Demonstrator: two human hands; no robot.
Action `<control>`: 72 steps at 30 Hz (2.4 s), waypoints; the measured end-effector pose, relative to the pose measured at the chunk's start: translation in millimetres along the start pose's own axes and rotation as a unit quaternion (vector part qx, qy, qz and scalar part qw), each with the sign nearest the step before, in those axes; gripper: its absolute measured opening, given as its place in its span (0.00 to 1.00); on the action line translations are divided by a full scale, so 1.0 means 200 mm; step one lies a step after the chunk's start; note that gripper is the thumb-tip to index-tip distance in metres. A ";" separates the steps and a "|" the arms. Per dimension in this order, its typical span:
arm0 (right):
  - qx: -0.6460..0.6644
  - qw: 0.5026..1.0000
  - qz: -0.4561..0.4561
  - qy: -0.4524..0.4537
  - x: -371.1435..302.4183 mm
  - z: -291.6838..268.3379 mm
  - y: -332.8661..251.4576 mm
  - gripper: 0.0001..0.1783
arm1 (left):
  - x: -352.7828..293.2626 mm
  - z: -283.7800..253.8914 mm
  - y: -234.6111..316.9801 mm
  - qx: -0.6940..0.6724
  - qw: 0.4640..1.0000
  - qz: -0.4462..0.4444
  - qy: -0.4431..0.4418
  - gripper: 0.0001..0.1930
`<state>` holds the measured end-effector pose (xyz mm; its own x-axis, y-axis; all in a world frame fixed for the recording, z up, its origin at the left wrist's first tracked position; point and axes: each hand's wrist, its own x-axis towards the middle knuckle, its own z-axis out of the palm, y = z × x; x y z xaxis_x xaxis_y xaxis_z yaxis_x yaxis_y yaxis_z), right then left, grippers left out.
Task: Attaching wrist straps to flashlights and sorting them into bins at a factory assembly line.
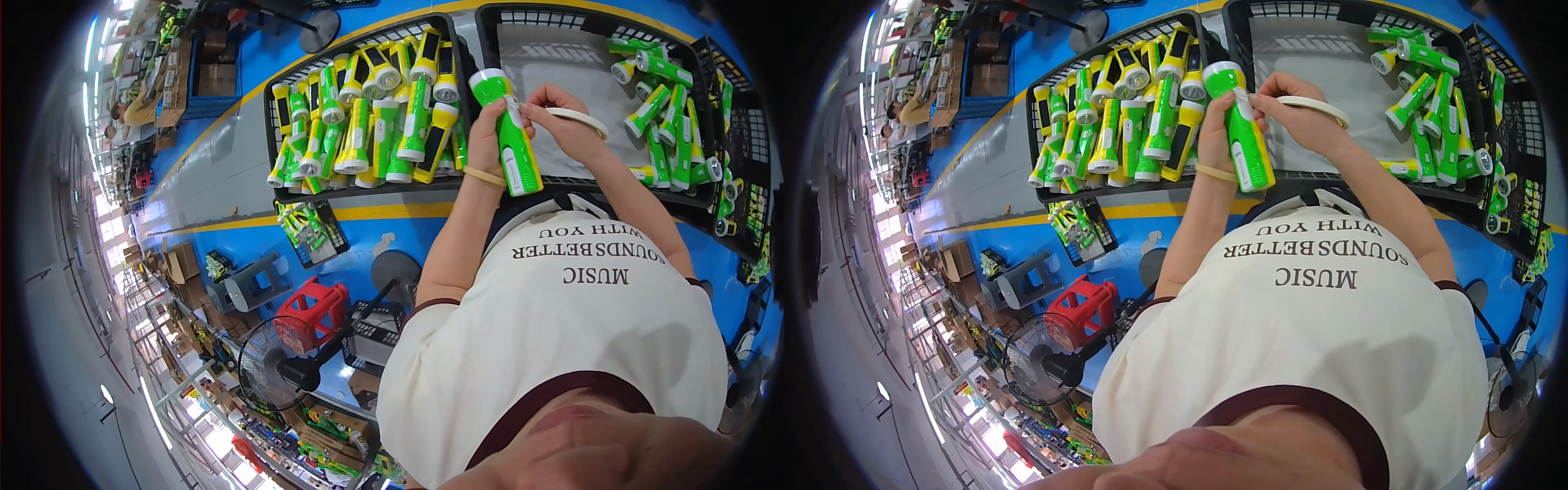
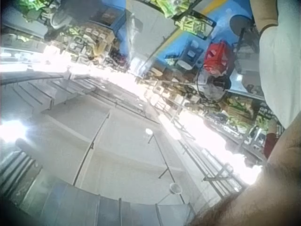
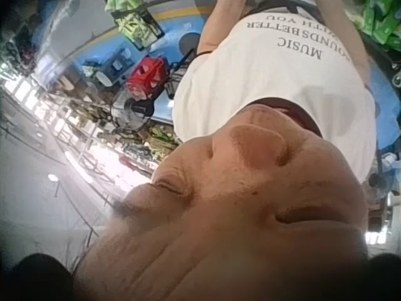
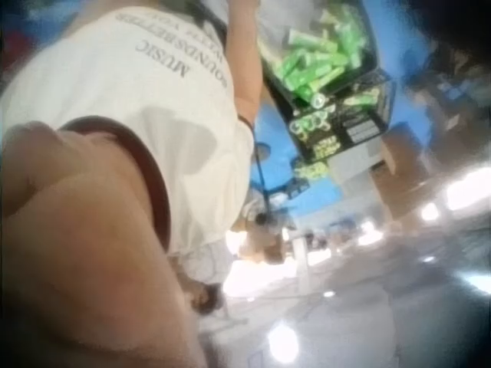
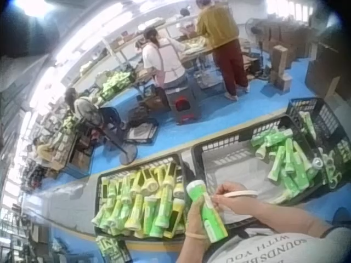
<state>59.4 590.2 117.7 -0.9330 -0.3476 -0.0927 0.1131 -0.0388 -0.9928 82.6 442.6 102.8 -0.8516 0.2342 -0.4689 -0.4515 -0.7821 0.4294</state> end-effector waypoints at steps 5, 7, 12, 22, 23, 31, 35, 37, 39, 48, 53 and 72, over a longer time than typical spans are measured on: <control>0.031 0.993 0.049 0.104 0.01 -0.22 0.09 0.08 | 0.01 -0.40 0.66 0.103 0.928 0.297 0.198 0.18; 0.041 0.987 0.099 0.118 -0.06 -0.39 0.17 0.09 | 0.06 -0.71 1.02 0.383 0.770 0.379 0.343 0.20; 0.011 0.972 0.151 0.180 -0.26 -0.59 0.31 0.08 | 0.13 -1.11 1.56 0.729 0.456 0.139 0.492 0.28; 0.058 0.931 0.109 0.344 -0.63 -1.02 0.40 0.09 | 0.75 -0.16 0.36 0.751 0.482 0.450 -0.027 0.18; 0.076 0.918 0.103 0.375 -0.64 -1.03 0.37 0.09 | 0.74 0.01 0.07 0.756 0.506 0.403 -0.097 0.15; 0.079 0.894 0.077 0.434 -0.85 -1.14 0.20 0.09 | 1.03 0.28 -1.38 0.756 0.631 0.154 -0.088 0.23; 0.086 0.901 0.101 0.413 -0.91 -1.12 0.22 0.08 | 1.18 0.24 -1.42 0.822 0.561 0.008 -0.095 0.24; 0.087 0.910 0.111 0.389 -0.90 -1.09 0.18 0.08 | 1.21 0.18 -1.38 0.750 0.641 -0.076 -0.142 0.22; 0.096 0.928 0.118 0.341 -0.87 -1.08 0.15 0.08 | 1.03 0.17 -1.30 0.507 0.835 -0.106 -0.184 0.21; 0.083 0.988 0.112 0.063 -0.43 -0.70 -0.12 0.07 | 0.28 0.31 -0.61 0.281 0.923 0.144 -0.221 0.25; 0.038 0.994 0.100 0.030 -0.27 -0.46 -0.18 0.08 | 0.11 0.24 -0.39 0.348 0.898 0.233 -0.133 0.26; -0.299 0.952 0.022 0.053 0.02 0.03 -0.24 0.15 | -0.05 -0.02 0.01 0.231 0.936 0.250 -0.091 0.20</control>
<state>51.3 585.1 164.8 -0.9649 -0.2378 -0.1112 -0.0315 0.5255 -0.8502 91.3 436.6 104.8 -0.9995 0.0325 0.0009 -0.0153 -0.4967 0.8678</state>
